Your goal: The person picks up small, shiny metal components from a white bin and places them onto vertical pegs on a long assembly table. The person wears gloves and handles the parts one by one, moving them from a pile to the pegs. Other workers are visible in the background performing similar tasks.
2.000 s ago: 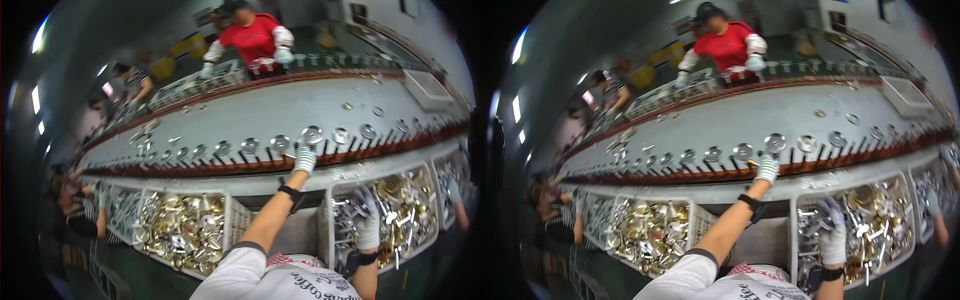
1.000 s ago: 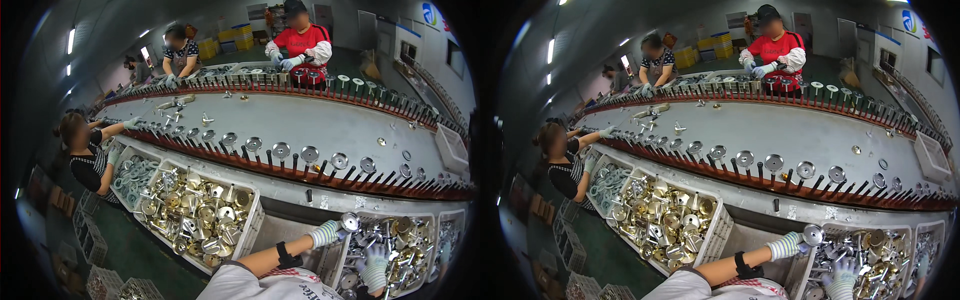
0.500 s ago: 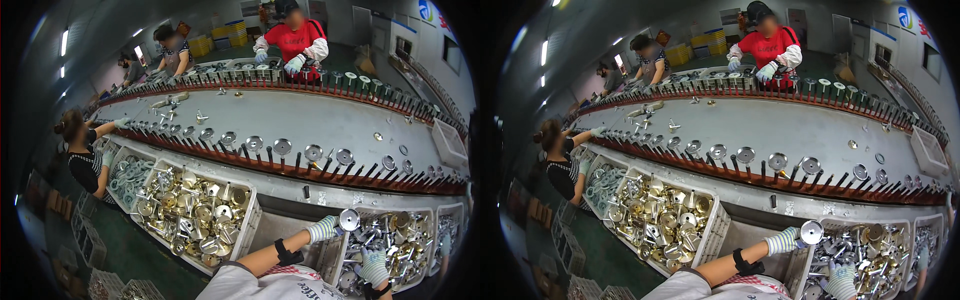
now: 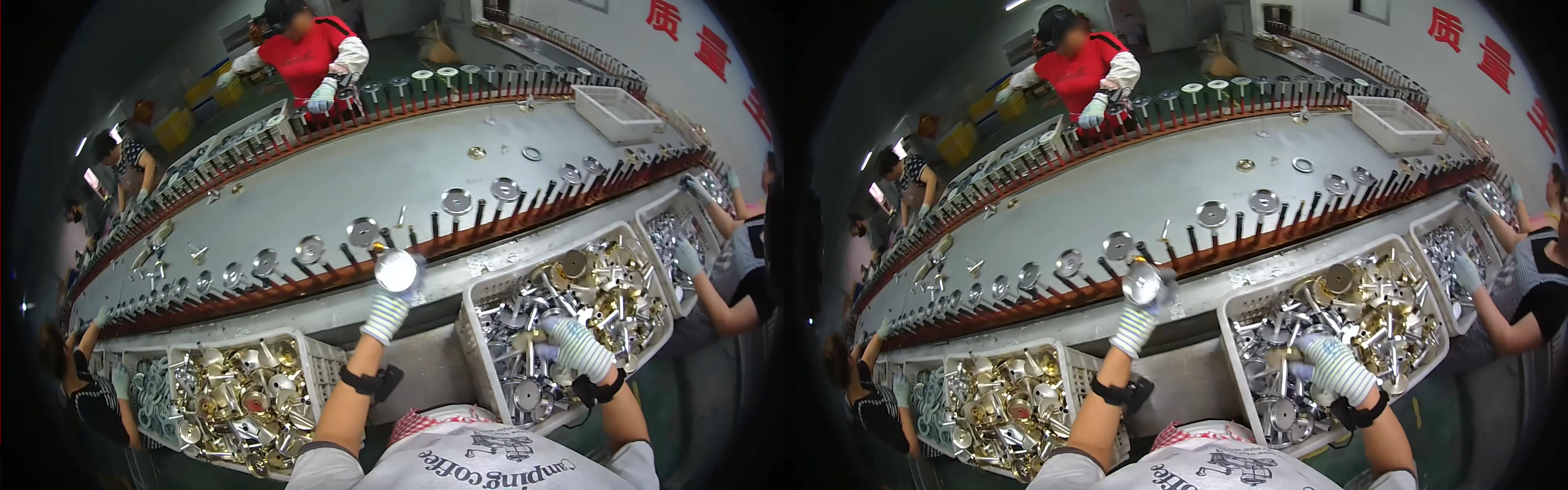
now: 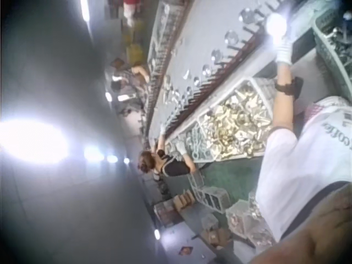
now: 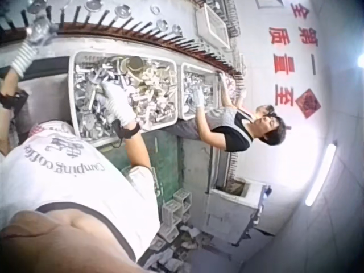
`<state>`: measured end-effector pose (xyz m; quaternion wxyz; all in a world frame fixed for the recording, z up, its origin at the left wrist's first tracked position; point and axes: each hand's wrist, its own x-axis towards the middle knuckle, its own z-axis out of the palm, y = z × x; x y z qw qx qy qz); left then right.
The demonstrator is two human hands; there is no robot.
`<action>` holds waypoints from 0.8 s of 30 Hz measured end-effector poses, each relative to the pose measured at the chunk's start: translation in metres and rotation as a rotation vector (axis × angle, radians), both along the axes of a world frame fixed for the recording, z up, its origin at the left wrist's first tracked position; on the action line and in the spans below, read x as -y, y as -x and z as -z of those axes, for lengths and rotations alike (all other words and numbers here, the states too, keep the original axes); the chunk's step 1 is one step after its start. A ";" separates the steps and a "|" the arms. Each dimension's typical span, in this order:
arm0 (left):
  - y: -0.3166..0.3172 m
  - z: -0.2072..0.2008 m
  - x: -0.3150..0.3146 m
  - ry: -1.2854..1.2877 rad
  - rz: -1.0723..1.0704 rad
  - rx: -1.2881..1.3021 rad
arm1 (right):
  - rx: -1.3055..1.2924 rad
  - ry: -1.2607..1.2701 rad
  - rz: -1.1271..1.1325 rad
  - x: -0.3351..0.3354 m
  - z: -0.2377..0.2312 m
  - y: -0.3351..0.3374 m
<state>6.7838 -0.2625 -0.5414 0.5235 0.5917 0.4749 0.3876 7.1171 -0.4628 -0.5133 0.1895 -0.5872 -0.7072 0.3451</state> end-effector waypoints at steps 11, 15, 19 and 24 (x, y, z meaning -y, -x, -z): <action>0.048 0.066 -0.120 -0.445 -0.393 -0.680 | -1.372 -0.052 0.631 -0.040 -0.015 0.050; 0.014 0.048 -0.066 -0.233 -0.411 -0.315 | -1.445 -0.029 0.701 -0.058 0.027 0.052; -0.074 -0.027 0.040 0.229 0.080 -0.005 | -0.939 -0.271 0.720 -0.059 0.036 0.053; -0.113 -0.022 0.068 0.011 0.508 -0.459 | -0.386 -0.458 0.564 -0.054 0.020 0.038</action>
